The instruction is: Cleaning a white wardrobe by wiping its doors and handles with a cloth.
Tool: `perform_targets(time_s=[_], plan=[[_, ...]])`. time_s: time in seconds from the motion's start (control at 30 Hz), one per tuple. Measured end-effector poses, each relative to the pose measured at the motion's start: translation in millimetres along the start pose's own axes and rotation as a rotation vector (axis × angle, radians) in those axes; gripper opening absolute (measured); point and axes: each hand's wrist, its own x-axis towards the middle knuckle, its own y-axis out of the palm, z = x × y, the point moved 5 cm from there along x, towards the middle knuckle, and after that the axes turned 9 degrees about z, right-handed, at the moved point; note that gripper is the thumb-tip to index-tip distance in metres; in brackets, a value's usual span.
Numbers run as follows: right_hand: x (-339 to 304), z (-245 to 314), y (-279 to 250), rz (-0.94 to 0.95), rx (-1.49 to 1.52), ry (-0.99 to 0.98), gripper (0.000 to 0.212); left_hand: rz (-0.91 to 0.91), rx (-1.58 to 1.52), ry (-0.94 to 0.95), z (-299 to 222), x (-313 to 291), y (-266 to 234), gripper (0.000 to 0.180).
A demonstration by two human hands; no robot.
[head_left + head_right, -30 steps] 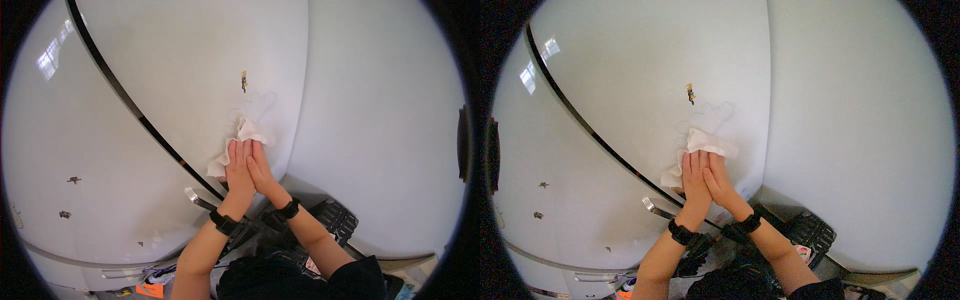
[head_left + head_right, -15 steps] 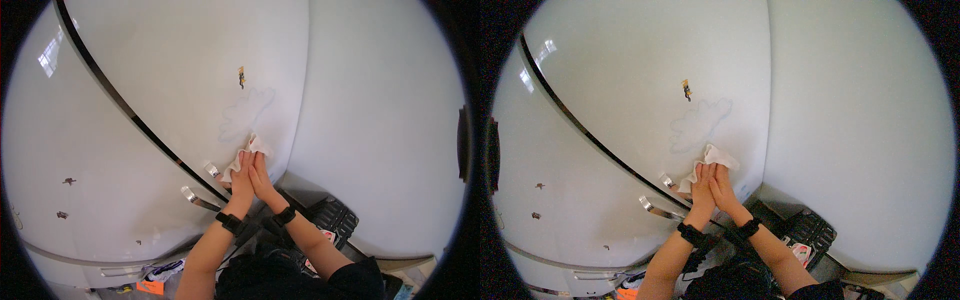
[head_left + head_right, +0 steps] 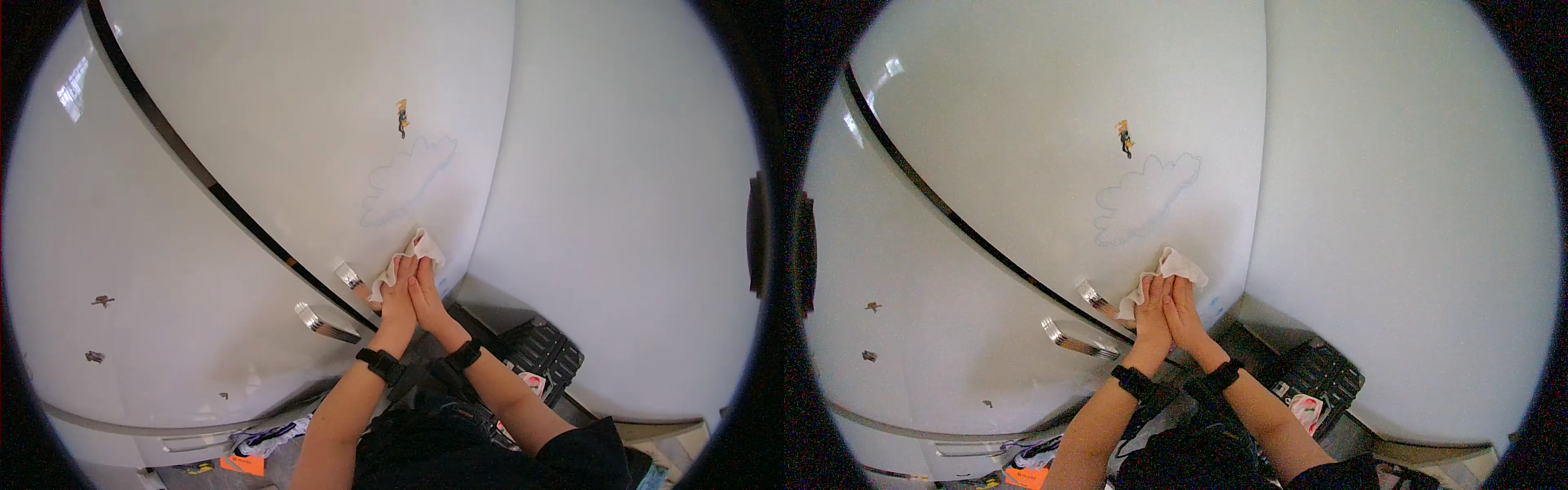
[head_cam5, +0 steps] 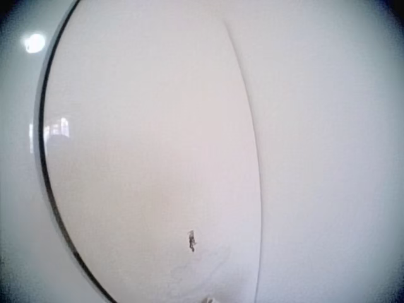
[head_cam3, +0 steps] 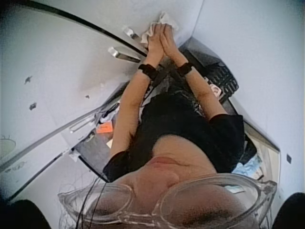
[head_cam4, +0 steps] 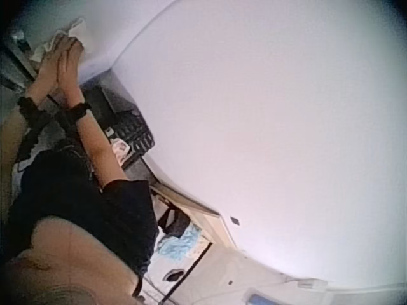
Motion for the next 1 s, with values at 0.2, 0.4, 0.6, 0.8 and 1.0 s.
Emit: perform_targets(time_s=[0.2,0.4,0.6,0.8,1.0], plan=[[-4.0,-10.2,3.2,0.043,0.005,0.069,0.06,0.001,-0.168,-0.014,-1.4,-1.5,10.4,0.061],[-5.4,-15.8,-0.2,0.044,0.027,0.08,0.06,0.002,-0.092,-0.057,-3.1,-3.6,-6.1,0.06],[-5.8,-9.8,2.7,0.023,0.014,0.065,0.061,0.001,-0.149,-0.043,-1.6,-0.4,5.3,0.057],[-6.9,-11.9,1.4,0.035,0.014,0.08,0.06,0.02,-0.049,-0.026,-1.8,-2.2,-7.1,0.058],[-7.8,-14.3,4.8,0.023,0.018,0.086,0.061,0.014,-0.007,-0.059,0.2,-5.2,-10.3,0.059]])
